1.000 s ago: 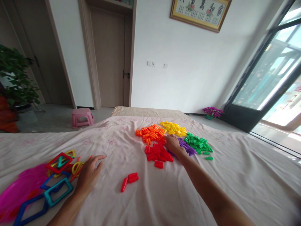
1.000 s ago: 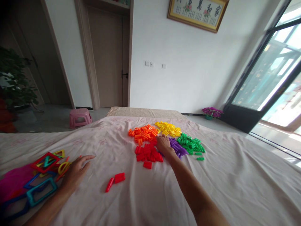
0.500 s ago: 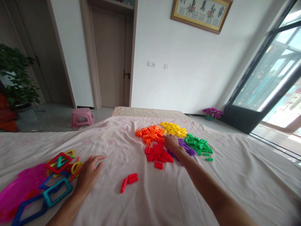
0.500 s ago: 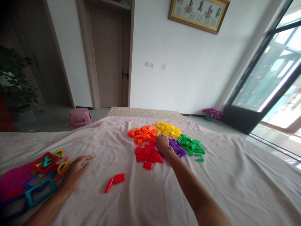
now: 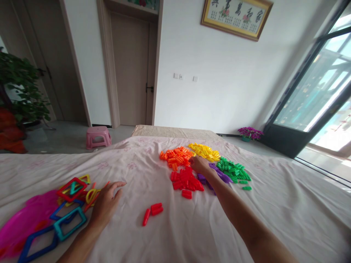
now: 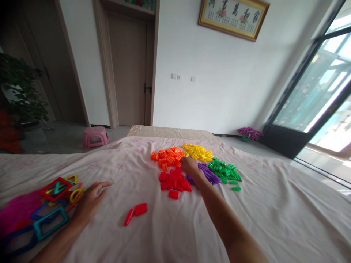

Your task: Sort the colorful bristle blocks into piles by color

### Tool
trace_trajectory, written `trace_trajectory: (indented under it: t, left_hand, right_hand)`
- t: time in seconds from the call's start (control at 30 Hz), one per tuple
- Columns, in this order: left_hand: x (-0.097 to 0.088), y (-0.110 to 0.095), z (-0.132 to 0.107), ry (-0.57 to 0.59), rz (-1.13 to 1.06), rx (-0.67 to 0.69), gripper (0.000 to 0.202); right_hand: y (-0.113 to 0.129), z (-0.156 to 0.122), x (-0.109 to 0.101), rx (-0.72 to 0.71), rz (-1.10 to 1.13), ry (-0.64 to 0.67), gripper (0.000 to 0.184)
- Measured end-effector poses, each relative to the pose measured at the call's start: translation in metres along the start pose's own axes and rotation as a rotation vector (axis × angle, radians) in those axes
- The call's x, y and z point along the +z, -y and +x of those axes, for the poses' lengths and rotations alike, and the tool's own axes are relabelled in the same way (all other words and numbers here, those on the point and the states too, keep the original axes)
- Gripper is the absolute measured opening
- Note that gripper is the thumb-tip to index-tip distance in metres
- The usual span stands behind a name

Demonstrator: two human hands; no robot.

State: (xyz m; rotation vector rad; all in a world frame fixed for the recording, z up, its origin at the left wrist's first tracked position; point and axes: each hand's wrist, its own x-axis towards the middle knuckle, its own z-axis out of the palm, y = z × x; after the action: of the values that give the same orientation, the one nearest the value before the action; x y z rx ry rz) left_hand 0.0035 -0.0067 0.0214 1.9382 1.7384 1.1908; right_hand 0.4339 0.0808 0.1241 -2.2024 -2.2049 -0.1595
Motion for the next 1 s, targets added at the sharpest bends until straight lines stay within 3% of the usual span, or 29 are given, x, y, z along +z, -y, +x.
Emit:
trace_trajectory:
  t: [0.23, 0.57, 0.63, 0.7, 0.83, 1.0]
  left_hand:
    - [0.0, -0.001, 0.0, 0.006, -0.011, 0.005, 0.038]
    - [-0.001, -0.004, -0.001, -0.012, 0.0, 0.01, 0.036]
    - [-0.001, -0.006, -0.001, -0.012, 0.004, 0.011, 0.036]
    - [-0.002, -0.006, -0.002, -0.009, 0.007, 0.01, 0.036]
    - [-0.002, -0.006, -0.002, -0.002, -0.004, -0.001, 0.037]
    - [-0.002, -0.005, -0.002, 0.007, -0.007, 0.0, 0.039]
  right_hand:
    - [0.002, -0.016, 0.008, -0.076, -0.015, 0.075, 0.035]
    - [0.006, -0.028, -0.028, -0.106, 0.028, 0.023, 0.041]
    - [0.018, -0.036, -0.033, -0.156, 0.116, -0.039, 0.04]
    - [0.038, -0.05, -0.033, -0.313, 0.251, -0.05, 0.034]
    - [0.09, -0.09, -0.022, -0.68, 0.461, 0.096, 0.03]
    - [0.131, -0.124, 0.0, -0.831, 0.416, 0.155, 0.036]
